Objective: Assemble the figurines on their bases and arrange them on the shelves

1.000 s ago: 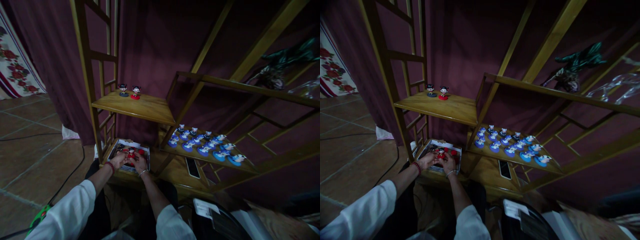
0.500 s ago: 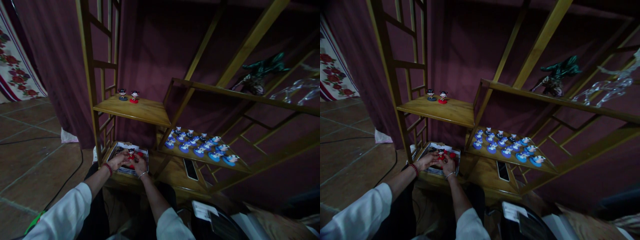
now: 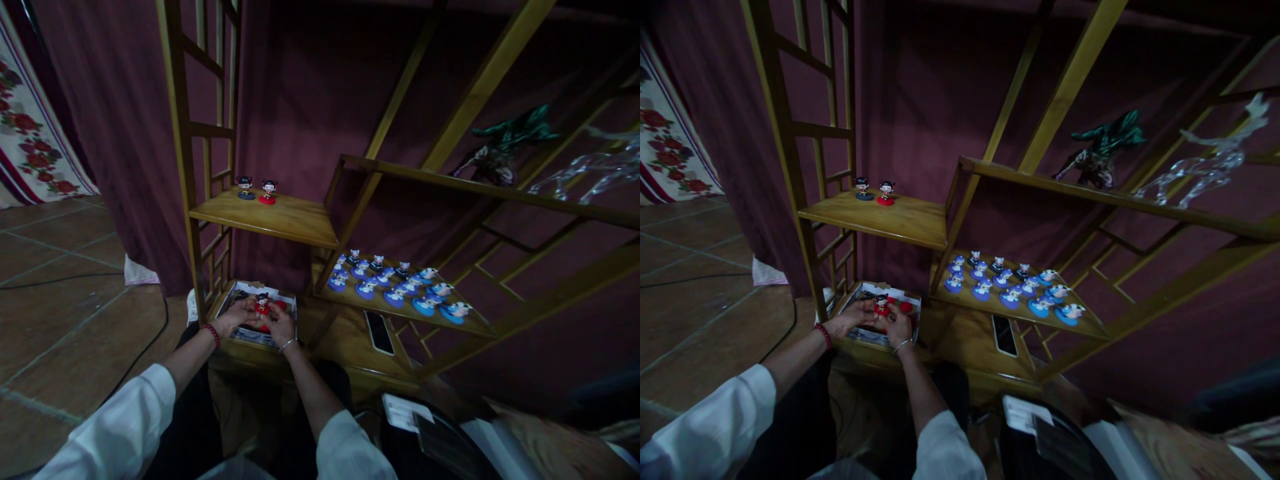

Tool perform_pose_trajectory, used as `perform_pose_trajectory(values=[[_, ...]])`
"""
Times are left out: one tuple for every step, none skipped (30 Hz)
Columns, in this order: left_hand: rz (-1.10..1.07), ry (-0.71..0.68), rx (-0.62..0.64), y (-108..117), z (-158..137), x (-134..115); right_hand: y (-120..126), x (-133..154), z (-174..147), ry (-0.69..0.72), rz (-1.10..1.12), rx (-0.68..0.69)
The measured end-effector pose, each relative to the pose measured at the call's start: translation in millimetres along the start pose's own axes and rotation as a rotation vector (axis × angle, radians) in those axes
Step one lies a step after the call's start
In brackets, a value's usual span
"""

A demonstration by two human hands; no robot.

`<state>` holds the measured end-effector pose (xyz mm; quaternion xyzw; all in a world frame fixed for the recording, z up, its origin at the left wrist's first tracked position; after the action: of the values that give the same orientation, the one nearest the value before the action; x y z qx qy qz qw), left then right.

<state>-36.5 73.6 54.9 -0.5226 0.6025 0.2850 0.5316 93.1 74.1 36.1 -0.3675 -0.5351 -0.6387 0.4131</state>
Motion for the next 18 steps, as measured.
perform_pose_trajectory(values=[[0.002,-0.012,-0.012,0,-1,-1,1,3,-1,0.005,-0.007,-0.007],[0.001,-0.023,-0.021,-1,-1,-3,2,6,-2,0.011,-0.016,-0.013],[-0.001,-0.034,-0.026,-1,-2,-4,3,9,-3,0.015,-0.024,-0.017],[-0.002,-0.041,-0.026,-2,-3,-5,4,11,-4,0.020,-0.032,-0.021],[-0.001,-0.046,-0.024,-3,-4,-6,5,12,-4,0.027,-0.038,-0.024],[0.001,-0.051,-0.021,-4,-5,-8,5,14,-4,0.035,-0.039,-0.025],[0.004,-0.054,-0.018,-4,-6,-8,5,15,-5,0.044,-0.034,-0.026],[0.005,-0.057,-0.011,-4,-7,-9,5,16,-5,0.056,-0.023,-0.028],[0.007,-0.064,-0.003,-4,-7,-10,5,17,-5,0.070,-0.007,-0.031],[0.008,-0.074,0.007,-4,-8,-11,6,19,-5,0.087,0.011,-0.034],[0.011,-0.085,0.020,-4,-8,-12,6,21,-5,0.106,0.030,-0.038],[0.014,-0.095,0.033,-5,-9,-13,7,24,-6,0.125,0.047,-0.044],[0.018,-0.103,0.046,-5,-9,-15,8,28,-6,0.146,0.061,-0.048],[0.020,-0.111,0.059,-6,-11,-16,9,31,-6,0.166,0.071,-0.049],[0.019,-0.118,0.072,-7,-12,-19,11,35,-6,0.184,0.076,-0.052],[0.014,-0.126,0.084,-8,-14,-21,12,38,-6,0.202,0.073,-0.053],[0.007,-0.132,0.095,-9,-16,-24,14,42,-6,0.218,0.061,-0.057],[-0.002,-0.139,0.103,-11,-18,-27,15,44,-6,0.232,0.041,-0.060]])
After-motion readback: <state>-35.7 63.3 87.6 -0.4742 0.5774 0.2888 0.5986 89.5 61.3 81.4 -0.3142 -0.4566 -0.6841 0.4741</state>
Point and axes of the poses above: each hand's wrist, its own z-axis towards the middle knuckle, its own y-axis out of the back of the hand, x = y × z, the point moved 6 cm from there along z, towards the middle knuckle
